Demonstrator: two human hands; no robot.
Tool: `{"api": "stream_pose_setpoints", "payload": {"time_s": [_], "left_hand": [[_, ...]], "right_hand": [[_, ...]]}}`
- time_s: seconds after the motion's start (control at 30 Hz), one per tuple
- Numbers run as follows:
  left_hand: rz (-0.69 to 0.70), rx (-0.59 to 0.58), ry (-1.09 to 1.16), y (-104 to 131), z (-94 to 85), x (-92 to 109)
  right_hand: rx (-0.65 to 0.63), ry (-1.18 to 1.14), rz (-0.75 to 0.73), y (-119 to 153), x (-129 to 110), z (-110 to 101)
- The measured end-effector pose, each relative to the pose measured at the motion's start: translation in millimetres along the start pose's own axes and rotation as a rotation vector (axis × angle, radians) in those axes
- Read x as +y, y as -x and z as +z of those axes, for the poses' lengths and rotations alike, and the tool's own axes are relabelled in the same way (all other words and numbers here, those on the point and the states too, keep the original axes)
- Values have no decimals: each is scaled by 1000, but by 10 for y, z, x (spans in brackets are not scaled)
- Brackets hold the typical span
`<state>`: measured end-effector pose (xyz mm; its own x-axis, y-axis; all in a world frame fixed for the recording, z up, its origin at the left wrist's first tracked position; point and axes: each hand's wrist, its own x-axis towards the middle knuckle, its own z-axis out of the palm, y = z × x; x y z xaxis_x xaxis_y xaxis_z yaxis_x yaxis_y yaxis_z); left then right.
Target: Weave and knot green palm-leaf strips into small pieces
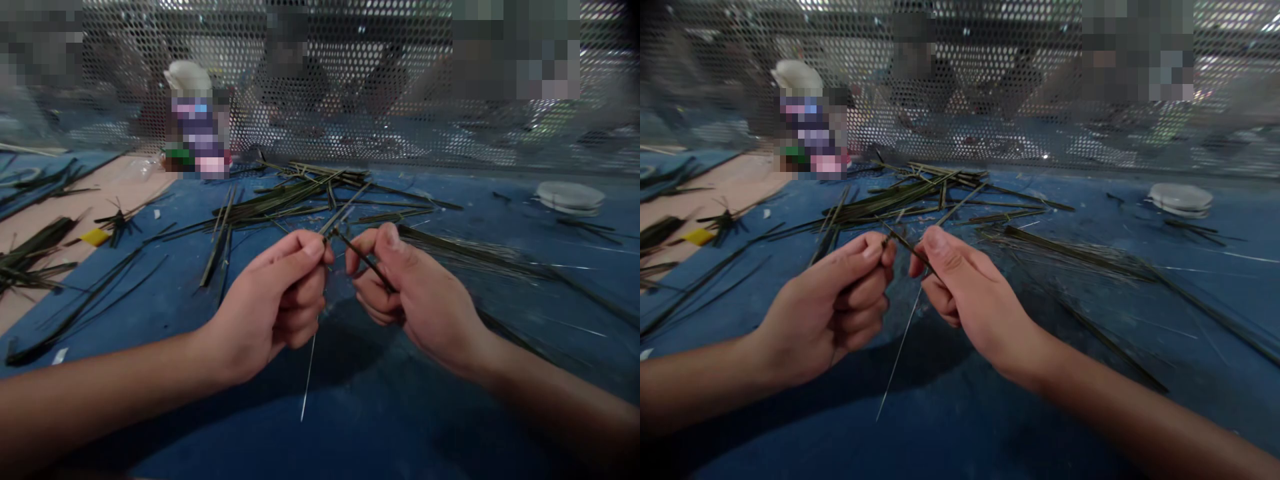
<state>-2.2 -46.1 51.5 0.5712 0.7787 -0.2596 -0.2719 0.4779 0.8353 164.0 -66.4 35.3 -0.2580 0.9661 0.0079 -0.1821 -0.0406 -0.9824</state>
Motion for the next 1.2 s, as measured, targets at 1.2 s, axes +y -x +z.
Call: {"api": "stream_pose_setpoints", "payload": {"time_s": [1.2], "left_hand": [[-103, 46, -198, 39, 116, 113]], "right_hand": [[112, 100, -39, -2, -68, -21]]}}
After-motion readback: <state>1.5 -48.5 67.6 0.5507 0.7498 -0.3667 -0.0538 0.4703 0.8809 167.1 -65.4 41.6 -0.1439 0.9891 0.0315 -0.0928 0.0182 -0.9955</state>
